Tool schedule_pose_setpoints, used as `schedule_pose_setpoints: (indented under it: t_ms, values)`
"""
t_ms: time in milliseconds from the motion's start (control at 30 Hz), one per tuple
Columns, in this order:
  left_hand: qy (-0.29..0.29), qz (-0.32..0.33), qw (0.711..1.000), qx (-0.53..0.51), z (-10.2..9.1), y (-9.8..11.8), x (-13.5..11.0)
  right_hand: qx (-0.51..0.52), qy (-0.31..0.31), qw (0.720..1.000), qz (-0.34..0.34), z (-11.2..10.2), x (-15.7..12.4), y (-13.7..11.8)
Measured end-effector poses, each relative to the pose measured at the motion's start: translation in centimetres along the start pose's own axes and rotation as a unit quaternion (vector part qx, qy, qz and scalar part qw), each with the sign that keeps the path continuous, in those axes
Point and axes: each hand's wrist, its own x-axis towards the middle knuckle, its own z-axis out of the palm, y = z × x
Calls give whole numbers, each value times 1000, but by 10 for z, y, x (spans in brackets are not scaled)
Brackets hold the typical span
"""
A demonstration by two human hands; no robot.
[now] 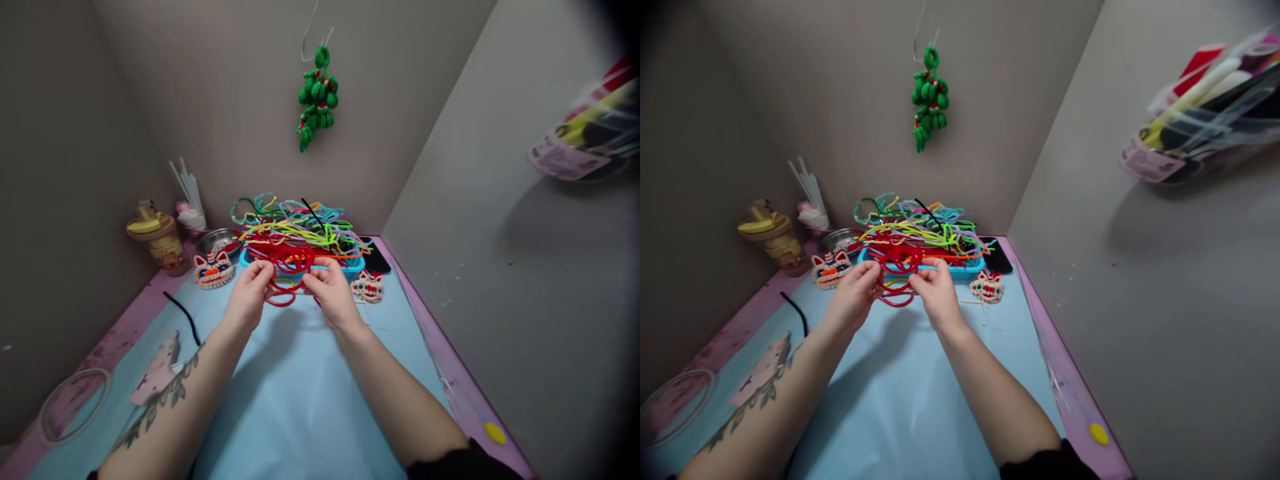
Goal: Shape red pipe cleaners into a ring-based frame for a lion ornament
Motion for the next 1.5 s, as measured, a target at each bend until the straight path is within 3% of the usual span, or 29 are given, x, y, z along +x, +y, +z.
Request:
schedule_pose_setpoints:
  t_ms: [67, 167, 233, 333, 433, 667, 800, 900, 1033, 1233, 1367, 1500]
  values:
    - [53, 136, 981, 129, 0, -2, -2, -31, 19, 999, -41, 0, 0, -2]
    - [70, 305, 893, 324, -2, -5, -5, -80, 23, 992, -91, -1, 0, -2]
    - [50, 333, 856, 391, -2, -8, -6, -97, 12, 989, -113, -1, -2, 0]
    - [26, 328, 846, 419, -2, -13, -6, -125, -3, 982, -140, 1, -4, 4]
    - [10, 304, 863, 403, 0, -16, -5, -168, -14, 972, -166, 2, -6, 8]
    - [-1, 205, 935, 290, 2, -16, -2, -244, -36, 950, -191, 0, -7, 12]
    - [-2, 129, 977, 167, 2, -12, 0, -269, 5, 943, -198, -3, -5, 12]
    - [-43, 38, 997, 56, -1, -5, 0, -264, 18, 944, -197, -6, -2, 9]
    - [-107, -102, 988, -47, -6, 7, 0, -238, 4, 954, -183, -10, 3, 6]
    - [-146, -224, 952, -149, -9, 14, 0, -159, -22, 978, -135, -15, 14, 10]
    - [-126, -244, 947, -166, -7, 14, -2, -177, -3, 975, -136, -18, 14, 4]
    - [-97, -237, 953, -160, -5, 12, -3, -262, -2, 940, -218, -18, 4, -12]
